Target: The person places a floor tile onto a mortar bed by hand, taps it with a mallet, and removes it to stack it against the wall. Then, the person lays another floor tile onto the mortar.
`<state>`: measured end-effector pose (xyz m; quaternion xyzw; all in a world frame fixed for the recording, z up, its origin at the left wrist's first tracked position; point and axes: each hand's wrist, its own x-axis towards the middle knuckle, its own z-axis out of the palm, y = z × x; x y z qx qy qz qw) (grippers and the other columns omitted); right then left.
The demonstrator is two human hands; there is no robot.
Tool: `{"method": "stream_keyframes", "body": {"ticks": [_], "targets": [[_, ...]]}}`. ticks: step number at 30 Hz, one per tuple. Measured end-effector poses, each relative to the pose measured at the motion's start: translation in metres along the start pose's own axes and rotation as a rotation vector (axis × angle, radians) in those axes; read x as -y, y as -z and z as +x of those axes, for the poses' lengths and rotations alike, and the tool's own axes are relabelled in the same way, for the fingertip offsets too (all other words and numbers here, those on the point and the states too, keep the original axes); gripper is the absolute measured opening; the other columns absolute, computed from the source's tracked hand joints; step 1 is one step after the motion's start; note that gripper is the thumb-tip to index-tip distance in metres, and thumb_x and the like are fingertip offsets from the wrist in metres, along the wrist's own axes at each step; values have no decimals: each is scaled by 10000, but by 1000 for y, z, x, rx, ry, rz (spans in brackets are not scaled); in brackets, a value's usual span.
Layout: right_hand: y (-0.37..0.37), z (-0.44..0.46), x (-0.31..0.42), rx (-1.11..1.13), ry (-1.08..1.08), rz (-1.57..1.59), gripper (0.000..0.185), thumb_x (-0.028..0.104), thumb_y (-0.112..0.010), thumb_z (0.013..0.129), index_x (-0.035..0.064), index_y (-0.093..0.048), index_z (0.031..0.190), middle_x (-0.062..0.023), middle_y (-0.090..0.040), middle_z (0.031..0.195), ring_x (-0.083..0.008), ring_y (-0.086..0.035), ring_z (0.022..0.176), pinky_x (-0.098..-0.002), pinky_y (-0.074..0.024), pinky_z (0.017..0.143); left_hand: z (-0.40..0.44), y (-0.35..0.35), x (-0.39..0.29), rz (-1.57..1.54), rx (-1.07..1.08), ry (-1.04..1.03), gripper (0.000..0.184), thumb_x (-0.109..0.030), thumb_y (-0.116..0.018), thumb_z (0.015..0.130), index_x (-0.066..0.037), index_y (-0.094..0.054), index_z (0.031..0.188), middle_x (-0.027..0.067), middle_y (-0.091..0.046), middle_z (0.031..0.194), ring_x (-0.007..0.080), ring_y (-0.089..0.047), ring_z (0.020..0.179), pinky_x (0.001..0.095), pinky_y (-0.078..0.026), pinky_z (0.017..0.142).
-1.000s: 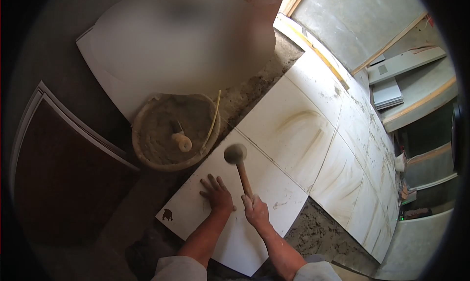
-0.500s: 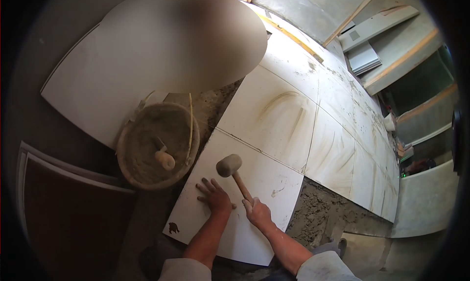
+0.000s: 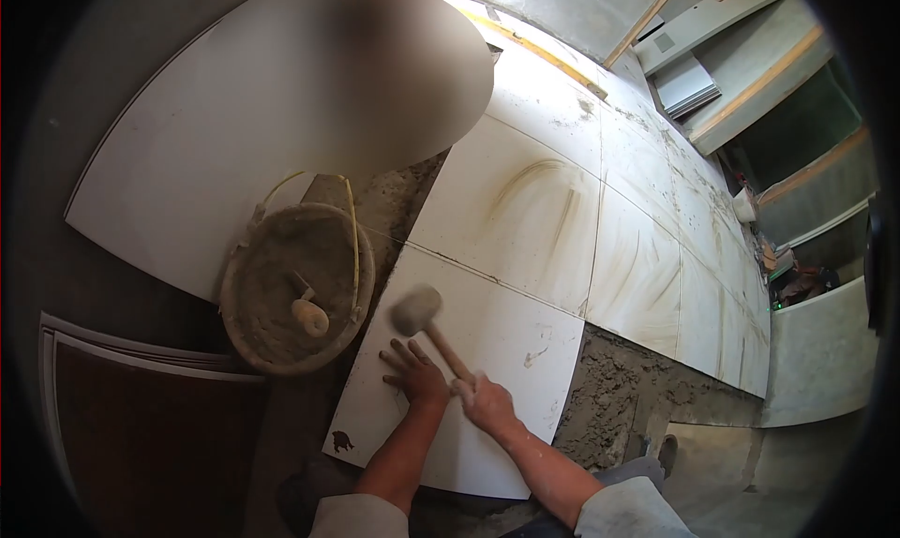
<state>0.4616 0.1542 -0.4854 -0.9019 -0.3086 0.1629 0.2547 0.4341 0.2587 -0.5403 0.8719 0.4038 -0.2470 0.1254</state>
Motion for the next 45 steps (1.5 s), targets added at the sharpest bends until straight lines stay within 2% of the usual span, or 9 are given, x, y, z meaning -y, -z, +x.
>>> {"method": "stream_keyframes", "body": {"ticks": [4, 8, 14, 17, 24, 26, 30, 39, 45], "targets": [[-18, -15, -32, 235, -402, -70, 468, 448, -488, 886, -14, -558, 914, -244, -613, 728, -438, -607, 730, -477, -484, 678, 1, 8, -3, -45, 29, 12, 1182, -516, -795, 552, -8, -182, 1427, 246, -111, 1474, 525, -133, 1313, 629, -329, 950], [-9, -3, 3, 226, -377, -40, 425, 410, -455, 918, 1, -570, 890, -256, -604, 730, -456, -590, 735, -486, -472, 661, 10, -17, -5, 44, -16, -4, 885, -426, -609, 791, 10, -165, 1420, 266, -124, 1461, 510, -112, 1326, 621, -348, 939], [34, 16, 75, -22, 44, 258, 327, 328, -481, 920, 7, -513, 866, -255, -574, 702, -452, -568, 645, -480, -464, 581, 40, -110, -10, 294, -391, 47, 837, -400, -581, 819, -16, -162, 1433, 252, -76, 1475, 537, -110, 1313, 631, -326, 954], [27, 9, 48, -66, 76, 134, 340, 345, -485, 912, 7, -510, 882, -244, -592, 734, -440, -585, 675, -479, -475, 602, 27, -73, -4, -115, -124, -24, 942, -442, -646, 768, -10, -139, 1434, 262, -67, 1474, 539, -96, 1314, 627, -317, 964], [-2, -19, -33, 159, -402, -210, 451, 415, -467, 905, -28, -544, 938, -237, -607, 695, -406, -612, 618, -463, -503, 586, 3, 8, -7, -41, 96, -65, 1217, -524, -794, 560, 19, -132, 1426, 285, -38, 1471, 529, -79, 1321, 625, -322, 959], [41, 13, 19, 290, -653, 404, 429, 398, -511, 892, -30, -533, 909, -189, -591, 650, -321, -609, 591, -407, -515, 601, 4, 8, -7, -38, 81, -46, 1224, -541, -791, 550, 9, -139, 1428, 280, -42, 1472, 521, -80, 1325, 622, -326, 958], [51, 26, 58, 245, -500, 484, 372, 346, -554, 879, -25, -525, 882, -151, -563, 618, -234, -590, 586, -360, -503, 594, 15, -27, -9, 35, -32, -37, 1000, -524, -647, 727, -12, -156, 1432, 263, -44, 1480, 519, -84, 1325, 632, -330, 946], [74, 21, 75, 64, -75, 233, 400, 403, -518, 888, 7, -510, 830, -252, -578, 692, -441, -577, 681, -462, -458, 581, 30, -69, -11, 106, -181, -67, 731, -434, -456, 868, -51, -198, 1435, 238, -53, 1491, 527, -136, 1312, 617, -369, 917], [27, -25, -71, 78, -310, -208, 490, 475, -481, 895, -2, -503, 785, -198, -566, 594, -357, -604, 567, -433, -484, 487, 2, 14, -13, 0, 118, -71, 1297, -538, -816, 517, 18, -77, 1426, 279, 2, 1472, 525, -50, 1326, 623, -348, 943]]}}
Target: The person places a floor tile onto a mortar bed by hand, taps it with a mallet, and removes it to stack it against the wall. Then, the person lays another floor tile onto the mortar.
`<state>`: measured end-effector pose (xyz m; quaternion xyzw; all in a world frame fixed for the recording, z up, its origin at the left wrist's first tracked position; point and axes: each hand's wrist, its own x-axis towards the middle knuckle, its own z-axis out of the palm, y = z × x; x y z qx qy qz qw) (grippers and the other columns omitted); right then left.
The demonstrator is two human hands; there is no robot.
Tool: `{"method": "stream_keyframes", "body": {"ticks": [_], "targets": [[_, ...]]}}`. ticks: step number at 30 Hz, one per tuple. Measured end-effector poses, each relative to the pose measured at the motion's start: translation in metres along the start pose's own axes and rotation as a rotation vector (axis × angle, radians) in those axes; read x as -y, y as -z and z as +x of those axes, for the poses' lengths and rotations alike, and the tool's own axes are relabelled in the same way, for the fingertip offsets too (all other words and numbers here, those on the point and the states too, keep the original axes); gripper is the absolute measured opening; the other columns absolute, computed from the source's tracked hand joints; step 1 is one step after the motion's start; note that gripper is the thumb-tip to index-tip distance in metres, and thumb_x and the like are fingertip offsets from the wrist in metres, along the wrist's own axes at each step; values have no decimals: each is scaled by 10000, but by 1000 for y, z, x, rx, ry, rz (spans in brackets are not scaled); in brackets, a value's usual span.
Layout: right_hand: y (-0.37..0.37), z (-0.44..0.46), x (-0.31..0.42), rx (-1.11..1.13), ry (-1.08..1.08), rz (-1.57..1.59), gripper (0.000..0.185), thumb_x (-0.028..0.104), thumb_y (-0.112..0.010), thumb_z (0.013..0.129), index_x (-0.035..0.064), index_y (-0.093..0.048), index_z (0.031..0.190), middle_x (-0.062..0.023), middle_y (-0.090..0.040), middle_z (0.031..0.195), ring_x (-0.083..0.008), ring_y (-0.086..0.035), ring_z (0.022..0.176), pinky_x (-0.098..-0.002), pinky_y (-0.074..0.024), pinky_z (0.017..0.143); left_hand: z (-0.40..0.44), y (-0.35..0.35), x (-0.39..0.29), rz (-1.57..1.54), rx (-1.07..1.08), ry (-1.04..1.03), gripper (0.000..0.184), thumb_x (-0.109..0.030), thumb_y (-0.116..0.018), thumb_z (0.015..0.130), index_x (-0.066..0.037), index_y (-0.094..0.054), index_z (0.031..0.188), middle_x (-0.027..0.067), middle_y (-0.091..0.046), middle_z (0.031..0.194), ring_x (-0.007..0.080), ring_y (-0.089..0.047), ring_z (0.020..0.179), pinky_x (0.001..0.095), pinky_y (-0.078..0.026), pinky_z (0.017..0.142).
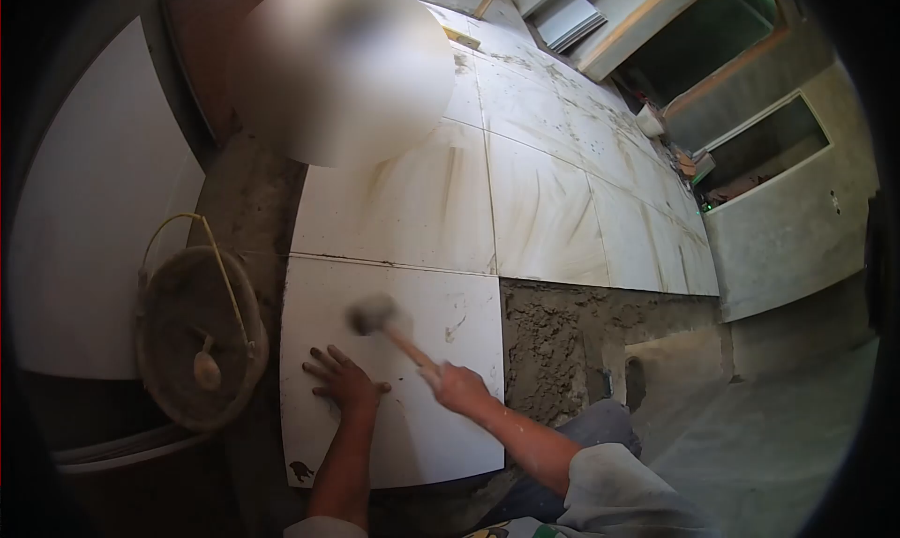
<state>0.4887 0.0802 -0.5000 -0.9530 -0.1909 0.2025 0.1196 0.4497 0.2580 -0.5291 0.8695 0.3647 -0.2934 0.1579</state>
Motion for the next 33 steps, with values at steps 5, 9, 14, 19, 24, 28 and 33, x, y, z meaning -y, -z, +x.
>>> {"method": "stream_keyframes", "body": {"ticks": [5, 9, 14, 19, 24, 28, 33], "targets": [[33, -18, -46, 164, -714, 681, 509, 462, -530, 872, -42, -534, 805, -71, -522, 604, -153, -557, 492, -309, -473, 376, -6, -3, 1, 24, 29, -38, 1283, -535, -809, 531, 24, -75, 1422, 279, 31, 1473, 521, -35, 1329, 619, -344, 952], [69, -20, 6, 98, -483, 658, 498, 461, -537, 869, -35, -531, 823, -123, -543, 586, -198, -568, 471, -331, -478, 403, -1, 0, -1, -12, 11, -34, 1294, -521, -822, 516, 17, -72, 1423, 271, 29, 1475, 513, -33, 1333, 618, -342, 956], [55, -29, 17, -18, -207, 468, 489, 436, -548, 870, -52, -522, 889, -194, -591, 666, -324, -617, 614, -426, -495, 586, -4, 1, -2, -7, -11, -16, 1286, -501, -832, 515, -11, -73, 1429, 242, 17, 1484, 484, -39, 1346, 605, -339, 968], [60, -41, 11, 28, -327, 339, 449, 423, -530, 886, -25, -518, 856, -240, -607, 723, -427, -607, 736, -486, -470, 679, -8, 0, -4, 23, -1, -4, 1279, -502, -832, 516, -32, -76, 1434, 219, 10, 1491, 456, -48, 1358, 584, -342, 981], [106, -49, 11, -179, -164, 591, 398, 377, -477, 923, 0, -478, 796, -251, -556, 626, -437, -589, 626, -477, -459, 547, -12, -2, -6, -3, -18, 7, 1312, -539, -824, 499, -20, -64, 1434, 219, 23, 1491, 453, -46, 1359, 605, -328, 979], [90, -50, -41, -439, 2, 336, 395, 368, -453, 929, -13, -451, 827, -169, -533, 551, -286, -580, 474, -392, -450, 438, -12, -7, -16, 19, -36, 25, 1329, -569, -810, 495, 5, -57, 1427, 220, 32, 1490, 449, -43, 1360, 631, -308, 975], [79, -98, -81, 316, -746, 412, 555, 504, -431, 900, -35, -555, 860, -168, -574, 598, -288, -585, 463, -396, -467, 456, -15, -10, -12, 48, -36, -51, 1340, -601, -792, 491, 21, -57, 1423, 220, 41, 1491, 444, -22, 1362, 655, -271, 980]]}}
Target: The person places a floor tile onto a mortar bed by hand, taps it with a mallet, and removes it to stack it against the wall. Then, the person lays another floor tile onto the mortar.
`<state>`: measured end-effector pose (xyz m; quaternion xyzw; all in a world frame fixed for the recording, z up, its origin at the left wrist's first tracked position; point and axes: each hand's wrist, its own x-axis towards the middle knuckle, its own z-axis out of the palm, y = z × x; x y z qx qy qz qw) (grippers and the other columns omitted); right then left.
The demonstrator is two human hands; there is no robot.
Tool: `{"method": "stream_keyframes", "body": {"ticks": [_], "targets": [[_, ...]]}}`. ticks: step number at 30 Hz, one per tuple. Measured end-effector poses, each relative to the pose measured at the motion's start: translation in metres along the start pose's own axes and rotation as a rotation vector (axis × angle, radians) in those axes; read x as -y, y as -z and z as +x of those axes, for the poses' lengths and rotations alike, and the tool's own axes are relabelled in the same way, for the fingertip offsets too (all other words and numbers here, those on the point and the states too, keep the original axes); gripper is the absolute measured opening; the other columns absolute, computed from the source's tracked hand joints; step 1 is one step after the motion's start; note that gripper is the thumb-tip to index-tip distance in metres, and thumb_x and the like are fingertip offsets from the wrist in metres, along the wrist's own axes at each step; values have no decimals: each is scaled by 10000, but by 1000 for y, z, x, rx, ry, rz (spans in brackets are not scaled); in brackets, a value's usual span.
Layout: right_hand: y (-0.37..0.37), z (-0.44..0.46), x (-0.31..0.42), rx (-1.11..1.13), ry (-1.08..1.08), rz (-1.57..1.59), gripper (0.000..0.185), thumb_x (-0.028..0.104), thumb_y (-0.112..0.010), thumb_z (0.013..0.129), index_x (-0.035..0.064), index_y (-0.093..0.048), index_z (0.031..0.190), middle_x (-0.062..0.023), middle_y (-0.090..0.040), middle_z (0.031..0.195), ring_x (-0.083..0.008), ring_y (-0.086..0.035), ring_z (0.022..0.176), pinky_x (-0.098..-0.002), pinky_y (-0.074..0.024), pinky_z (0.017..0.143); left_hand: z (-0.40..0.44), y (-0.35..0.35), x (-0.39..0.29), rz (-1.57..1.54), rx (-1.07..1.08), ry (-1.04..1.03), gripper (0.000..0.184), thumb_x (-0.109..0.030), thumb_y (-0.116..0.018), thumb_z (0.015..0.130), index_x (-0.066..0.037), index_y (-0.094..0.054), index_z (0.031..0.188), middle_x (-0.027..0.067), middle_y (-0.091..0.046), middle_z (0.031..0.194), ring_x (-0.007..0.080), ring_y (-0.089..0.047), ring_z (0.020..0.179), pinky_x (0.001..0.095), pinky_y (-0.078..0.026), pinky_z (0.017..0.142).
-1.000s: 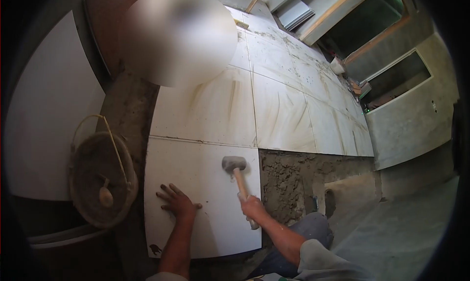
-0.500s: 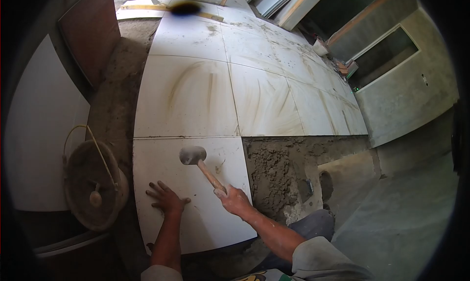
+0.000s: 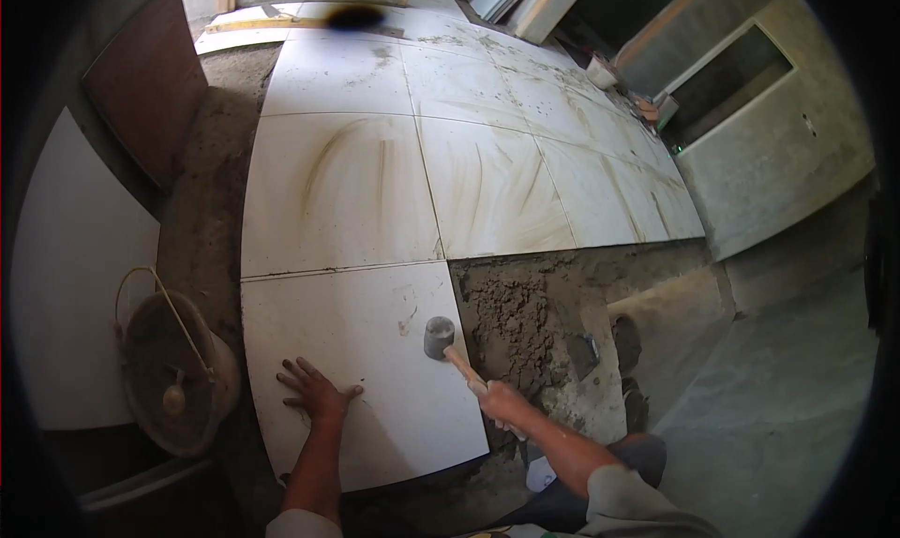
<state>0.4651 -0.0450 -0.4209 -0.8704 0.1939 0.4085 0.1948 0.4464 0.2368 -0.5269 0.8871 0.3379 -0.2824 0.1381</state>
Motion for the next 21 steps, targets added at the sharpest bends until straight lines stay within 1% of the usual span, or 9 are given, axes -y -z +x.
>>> {"method": "stream_keyframes", "body": {"ticks": [3, 6, 7, 8, 10, 13, 15, 17, 21], "targets": [[1, -4, -2, 38, 56, 44, 564, 502, -421, 913, -45, -554, 879, -92, -530, 563, -179, -526, 414, -327, -432, 395, 0, -5, 1, 6, -7, -38, 1336, -586, -799, 494, 21, -55, 1423, 220, 44, 1492, 440, -7, 1364, 662, -259, 980], [2, 5, 17, -37, 109, 46, 548, 491, -424, 915, -40, -554, 880, -87, -521, 559, -171, -515, 410, -325, -429, 395, 0, -5, 1, -3, 2, -49, 1328, -583, -797, 502, 26, -58, 1421, 219, 37, 1492, 439, -11, 1364, 663, -258, 978], [11, 6, 26, -26, 171, 64, 542, 496, -414, 909, -23, -572, 904, -161, -592, 616, -292, -600, 484, -404, -485, 489, 1, -8, 2, 2, 7, -48, 1328, -583, -797, 502, 26, -58, 1421, 219, 37, 1492, 439, -11, 1364, 663, -258, 978], [16, 12, 33, -23, 165, 65, 542, 496, -414, 909, -23, -572, 904, -161, -592, 616, -292, -600, 484, -404, -485, 489, 2, -11, 3, 12, -1, -65, 1319, -581, -794, 511, 27, -58, 1421, 217, 32, 1493, 436, -13, 1365, 663, -259, 977], [19, 23, 42, -386, 439, -135, 516, 485, -426, 906, -9, -576, 904, -201, -611, 675, -382, -623, 621, -456, -495, 567, 3, -14, 2, 21, -8, -82, 1310, -579, -790, 520, 29, -59, 1420, 215, 28, 1494, 434, -16, 1366, 663, -260, 976], [16, 19, 46, -416, 464, -118, 534, 496, -433, 899, -18, -577, 911, -250, -620, 775, -442, -606, 775, -492, -490, 666, 4, -12, 2, 33, 0, -103, 1286, -580, -779, 538, 29, -69, 1421, 209, 16, 1497, 430, -13, 1368, 663, -261, 975], [-10, 38, 3, -341, 482, -346, 565, 510, -427, 897, -34, -577, 897, -270, -620, 822, -433, -604, 837, -499, -482, 717, -1, -9, 1, 32, 5, -142, 1249, -576, -766, 569, 27, -83, 1423, 203, 3, 1501, 429, -7, 1368, 660, -255, 981], [-17, 28, -25, -227, 197, -302, 568, 505, -424, 898, -42, -578, 882, -276, -621, 837, -441, -603, 836, -502, -477, 739, -1, -13, 2, 36, -21, -156, 1235, -582, -757, 578, 24, -91, 1424, 200, -5, 1501, 427, -14, 1368, 661, -251, 982], [-18, 8, -22, -230, 126, -345, 562, 483, -429, 901, -57, -575, 954, -282, -616, 861, -426, -599, 870, -486, -465, 758, 5, -18, 8, 48, -91, -155, 1143, -590, -717, 627, -9, -147, 1430, 191, -46, 1498, 418, -35, 1368, 658, -241, 992]]}}
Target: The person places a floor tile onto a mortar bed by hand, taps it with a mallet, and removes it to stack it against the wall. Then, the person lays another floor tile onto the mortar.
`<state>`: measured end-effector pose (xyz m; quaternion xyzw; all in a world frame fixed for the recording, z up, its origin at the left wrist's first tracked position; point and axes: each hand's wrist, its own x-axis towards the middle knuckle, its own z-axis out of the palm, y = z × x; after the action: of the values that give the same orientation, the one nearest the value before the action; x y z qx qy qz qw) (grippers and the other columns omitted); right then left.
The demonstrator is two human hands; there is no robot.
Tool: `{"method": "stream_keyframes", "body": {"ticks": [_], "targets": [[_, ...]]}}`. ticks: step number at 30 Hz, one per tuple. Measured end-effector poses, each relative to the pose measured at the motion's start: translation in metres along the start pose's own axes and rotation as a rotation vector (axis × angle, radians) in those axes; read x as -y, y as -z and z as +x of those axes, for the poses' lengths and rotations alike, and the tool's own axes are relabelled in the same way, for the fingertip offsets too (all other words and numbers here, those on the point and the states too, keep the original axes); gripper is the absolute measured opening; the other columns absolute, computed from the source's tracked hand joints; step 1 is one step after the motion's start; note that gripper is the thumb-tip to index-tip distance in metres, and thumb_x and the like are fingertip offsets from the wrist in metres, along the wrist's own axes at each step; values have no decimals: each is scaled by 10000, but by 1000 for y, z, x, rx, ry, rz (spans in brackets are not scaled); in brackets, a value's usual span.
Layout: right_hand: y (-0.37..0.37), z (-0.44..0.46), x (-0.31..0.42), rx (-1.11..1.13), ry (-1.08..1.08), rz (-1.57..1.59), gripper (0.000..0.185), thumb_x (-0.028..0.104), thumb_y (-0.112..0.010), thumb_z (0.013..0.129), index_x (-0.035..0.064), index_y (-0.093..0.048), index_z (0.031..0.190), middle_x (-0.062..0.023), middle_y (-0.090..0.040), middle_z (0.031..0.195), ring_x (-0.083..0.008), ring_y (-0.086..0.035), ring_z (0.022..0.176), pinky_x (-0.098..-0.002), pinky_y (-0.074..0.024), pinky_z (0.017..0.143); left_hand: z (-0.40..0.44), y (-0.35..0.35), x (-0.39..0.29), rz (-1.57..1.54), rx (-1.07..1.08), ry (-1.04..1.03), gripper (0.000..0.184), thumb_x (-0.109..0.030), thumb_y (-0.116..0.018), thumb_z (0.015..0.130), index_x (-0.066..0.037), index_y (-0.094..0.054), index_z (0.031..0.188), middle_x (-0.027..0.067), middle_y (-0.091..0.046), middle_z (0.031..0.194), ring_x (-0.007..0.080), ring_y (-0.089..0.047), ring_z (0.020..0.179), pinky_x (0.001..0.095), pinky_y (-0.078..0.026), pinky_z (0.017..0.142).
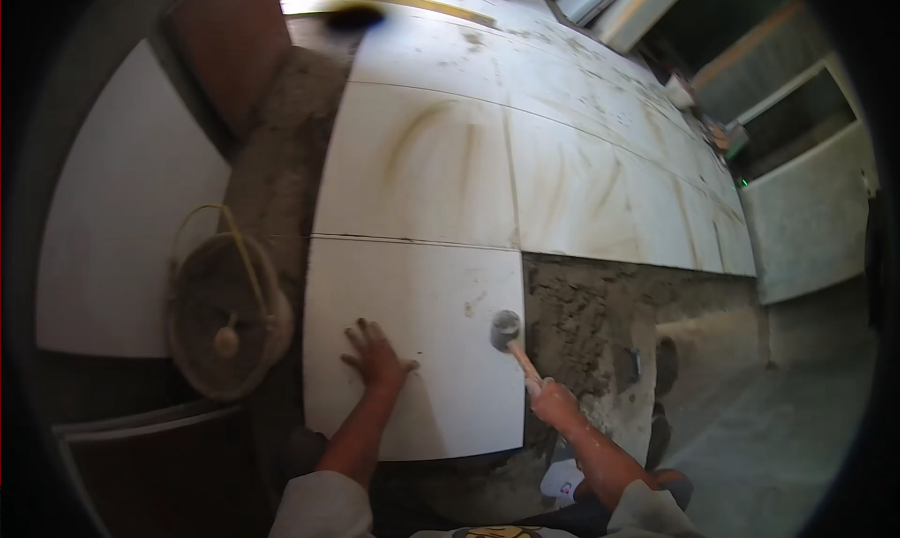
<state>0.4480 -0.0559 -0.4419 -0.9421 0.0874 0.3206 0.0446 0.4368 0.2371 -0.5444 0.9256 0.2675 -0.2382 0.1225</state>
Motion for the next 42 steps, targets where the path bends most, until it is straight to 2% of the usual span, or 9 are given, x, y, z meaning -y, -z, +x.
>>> {"method": "stream_keyframes", "body": {"ticks": [8, 12, 14, 20, 22, 29, 35, 39, 42], "targets": [[-17, 2, -10, 20, -44, 48, 595, 513, -452, 883, -60, -576, 983, -277, -624, 847, -439, -613, 820, -464, -485, 752, -18, -14, -3, 13, 65, -105, 1119, -571, -713, 652, -47, -121, 1444, 167, -30, 1505, 420, -23, 1365, 659, -239, 992], [51, -10, 20, 220, -97, 427, 466, 442, -527, 883, -23, -546, 901, -103, -557, 612, -200, -543, 432, -333, -440, 396, -57, -4, -24, 10, 169, -163, 1154, -584, -738, 605, -93, -126, 1452, 156, -44, 1507, 433, -39, 1359, 676, -257, 971], [76, -6, 20, 162, -26, 492, 376, 380, -482, 919, 14, -476, 833, -49, -514, 618, -141, -503, 417, -309, -416, 380, -72, -13, -40, -16, 181, -208, 1182, -586, -751, 584, -90, -120, 1452, 173, -22, 1504, 448, -28, 1355, 689, -251, 961], [43, 24, -17, -316, 157, 386, 393, 374, -483, 908, -14, -509, 960, -180, -608, 695, -342, -602, 561, -427, -479, 523, -89, -44, -52, 50, 141, -303, 1181, -547, -775, 574, -80, -133, 1448, 207, -21, 1493, 475, -12, 1347, 716, -229, 944], [20, 10, -37, 56, 101, 85, 417, 371, -468, 911, -34, -526, 996, -246, -617, 757, -410, -612, 683, -468, -477, 621, -88, -45, -53, 47, 143, -306, 1172, -537, -771, 588, -80, -122, 1450, 214, -22, 1491, 479, -8, 1347, 721, -224, 941], [75, -13, -6, 292, -58, 201, 470, 416, -460, 909, -43, -550, 960, -249, -614, 742, -396, -627, 722, -483, -478, 650, -86, -46, -54, 80, 149, -313, 1180, -544, -765, 585, -63, -120, 1448, 225, -12, 1491, 487, -8, 1346, 720, -226, 940], [77, 12, 20, -256, 240, 146, 477, 432, -447, 911, -36, -537, 923, -245, -625, 770, -403, -627, 747, -494, -481, 683, -86, -49, -56, 85, 129, -325, 1180, -552, -760, 587, -55, -122, 1446, 239, -7, 1487, 487, -13, 1345, 715, -232, 940], [36, 3, -6, 2, 132, -54, 456, 419, -481, 893, -26, -559, 952, -249, -629, 896, -411, -621, 857, -491, -474, 768, -90, -46, -53, 93, 124, -341, 1176, -551, -759, 590, -47, -127, 1444, 236, -10, 1488, 487, -16, 1345, 712, -233, 942], [41, -6, -13, 81, 163, -107, 459, 394, -465, 909, -52, -568, 927, -207, -622, 716, -336, -641, 694, -457, -483, 622, -98, -43, -54, 83, 174, -336, 1147, -543, -743, 619, -54, -119, 1446, 215, -25, 1494, 479, -23, 1348, 704, -231, 953]]}}
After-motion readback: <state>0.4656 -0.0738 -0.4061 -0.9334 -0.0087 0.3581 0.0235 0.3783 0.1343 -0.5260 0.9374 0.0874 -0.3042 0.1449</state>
